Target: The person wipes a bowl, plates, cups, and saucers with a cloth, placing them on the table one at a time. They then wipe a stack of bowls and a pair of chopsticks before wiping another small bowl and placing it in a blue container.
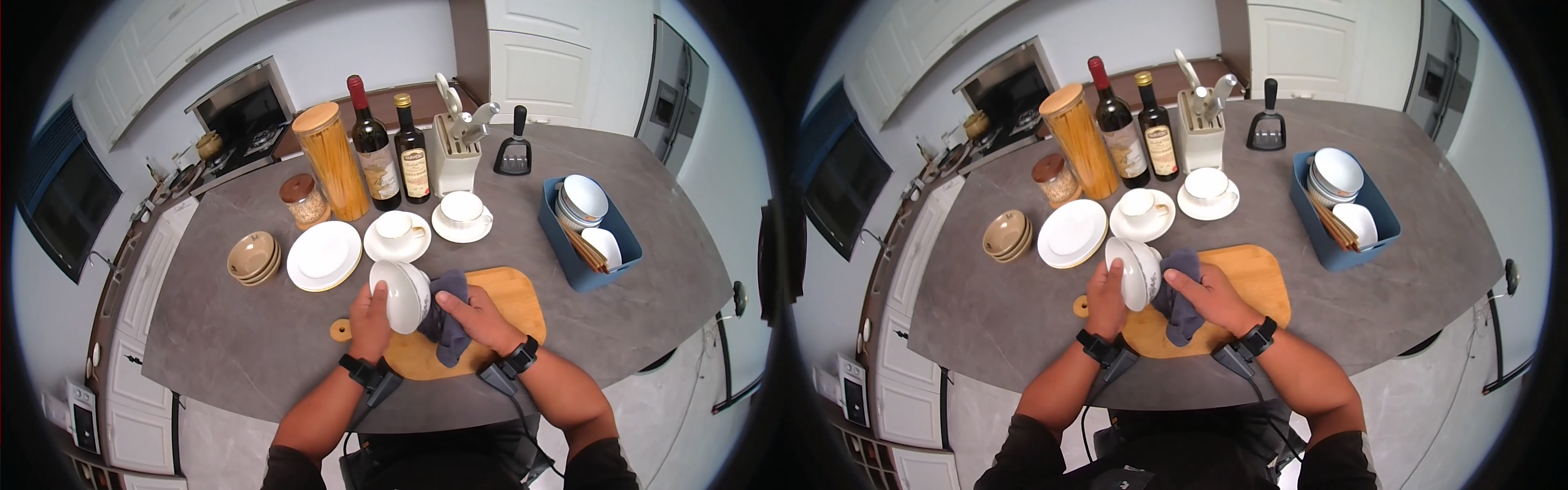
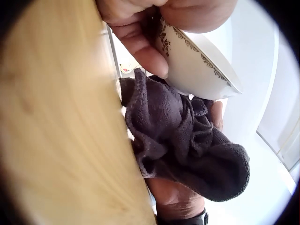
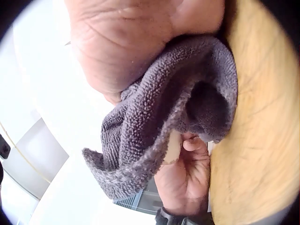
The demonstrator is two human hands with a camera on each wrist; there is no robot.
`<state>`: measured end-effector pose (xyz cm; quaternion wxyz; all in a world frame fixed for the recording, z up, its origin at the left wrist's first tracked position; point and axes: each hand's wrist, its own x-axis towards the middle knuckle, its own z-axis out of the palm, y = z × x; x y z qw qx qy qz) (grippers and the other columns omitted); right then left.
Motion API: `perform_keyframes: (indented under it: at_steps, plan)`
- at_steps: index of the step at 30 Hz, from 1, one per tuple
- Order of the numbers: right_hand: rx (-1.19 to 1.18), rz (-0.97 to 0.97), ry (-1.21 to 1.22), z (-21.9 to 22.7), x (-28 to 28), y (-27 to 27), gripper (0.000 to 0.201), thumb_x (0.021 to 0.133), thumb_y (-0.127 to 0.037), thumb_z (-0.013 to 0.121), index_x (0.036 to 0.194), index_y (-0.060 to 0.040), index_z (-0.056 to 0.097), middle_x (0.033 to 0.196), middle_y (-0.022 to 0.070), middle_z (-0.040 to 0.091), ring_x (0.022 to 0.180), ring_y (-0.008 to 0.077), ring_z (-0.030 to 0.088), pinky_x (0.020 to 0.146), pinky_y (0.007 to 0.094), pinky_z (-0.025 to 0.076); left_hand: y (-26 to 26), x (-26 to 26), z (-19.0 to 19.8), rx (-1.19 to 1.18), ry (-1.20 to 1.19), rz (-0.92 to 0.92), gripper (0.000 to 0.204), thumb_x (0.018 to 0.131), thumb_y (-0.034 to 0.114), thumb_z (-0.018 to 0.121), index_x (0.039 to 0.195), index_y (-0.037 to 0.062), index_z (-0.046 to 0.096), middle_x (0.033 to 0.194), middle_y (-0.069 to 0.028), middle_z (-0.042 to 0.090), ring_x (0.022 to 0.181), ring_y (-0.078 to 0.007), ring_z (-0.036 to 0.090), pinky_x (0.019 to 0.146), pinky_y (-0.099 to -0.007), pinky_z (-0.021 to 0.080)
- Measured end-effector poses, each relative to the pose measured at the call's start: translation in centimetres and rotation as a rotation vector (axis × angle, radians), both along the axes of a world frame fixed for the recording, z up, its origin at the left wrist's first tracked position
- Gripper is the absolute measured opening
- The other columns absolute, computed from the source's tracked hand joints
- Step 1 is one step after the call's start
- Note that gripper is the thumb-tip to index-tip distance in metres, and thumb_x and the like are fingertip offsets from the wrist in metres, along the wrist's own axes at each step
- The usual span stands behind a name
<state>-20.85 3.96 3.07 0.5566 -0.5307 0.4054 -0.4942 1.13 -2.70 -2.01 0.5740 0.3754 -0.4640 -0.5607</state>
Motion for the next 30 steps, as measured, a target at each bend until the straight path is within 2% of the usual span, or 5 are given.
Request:
perform_keyframes:
  at_steps: [9, 12, 14, 17, 30]
  plan:
    - [-0.034, 0.043, 0.028, 0.5, -0.1, 0.3, 0.039, 0.110, -0.034, 0.067, 0.126, 0.0012, 0.072, 0.104, 0.0026, 0.075, 0.094, 0.0091, 0.066, 0.085, 0.0277, 0.055, -1.7, 4.5, 1.5, -0.085, -0.218, 0.279, 0.034, 0.112, 0.022, 0.056, 0.123, -0.0066, 0.070, 0.107, -0.0066, 0.074, 0.098, -0.0081, 0.063, 0.087, -0.0289, 0.052]
    - [-0.003, 0.038, 0.007, 0.8, 0.1, 0.5, 0.040, 0.109, -0.034, 0.067, 0.126, 0.0018, 0.071, 0.105, 0.0035, 0.075, 0.095, 0.0097, 0.067, 0.086, 0.0278, 0.055, -2.3, 7.6, 2.7, -0.168, -0.340, 0.303, 0.032, 0.111, 0.019, 0.056, 0.125, -0.0074, 0.068, 0.107, -0.0104, 0.074, 0.093, -0.0124, 0.069, 0.079, -0.0305, 0.058]
    - [-0.013, 0.037, 0.007, 0.8, 0.1, 0.5, 0.041, 0.109, -0.035, 0.068, 0.127, 0.0023, 0.071, 0.106, 0.0042, 0.076, 0.096, 0.0102, 0.068, 0.086, 0.0279, 0.056, -1.2, 8.7, 5.4, 0.013, -0.194, 0.267, 0.033, 0.111, 0.017, 0.055, 0.131, -0.0087, 0.064, 0.107, -0.0150, 0.075, 0.080, -0.0192, 0.074, 0.062, -0.0303, 0.062]
    - [-0.012, 0.057, 0.032, 0.7, -0.1, 0.4, 0.041, 0.108, -0.035, 0.069, 0.126, 0.0027, 0.071, 0.105, 0.0039, 0.075, 0.096, 0.0100, 0.068, 0.086, 0.0280, 0.056, -1.8, 12.9, 5.7, 0.070, -0.294, 0.313, 0.033, 0.111, 0.016, 0.053, 0.130, -0.0092, 0.062, 0.103, -0.0178, 0.075, 0.069, -0.0230, 0.074, 0.050, -0.0309, 0.061]
    - [-0.055, 0.040, 0.034, 0.5, 0.1, 0.5, 0.040, 0.108, -0.033, 0.070, 0.125, 0.0026, 0.071, 0.103, 0.0034, 0.075, 0.093, 0.0093, 0.068, 0.083, 0.0273, 0.056, -0.9, 20.3, 4.4, 0.216, -0.466, 0.323, 0.035, 0.107, 0.012, 0.052, 0.126, -0.0157, 0.058, 0.093, -0.0214, 0.073, 0.061, -0.0250, 0.072, 0.051, -0.0325, 0.062]
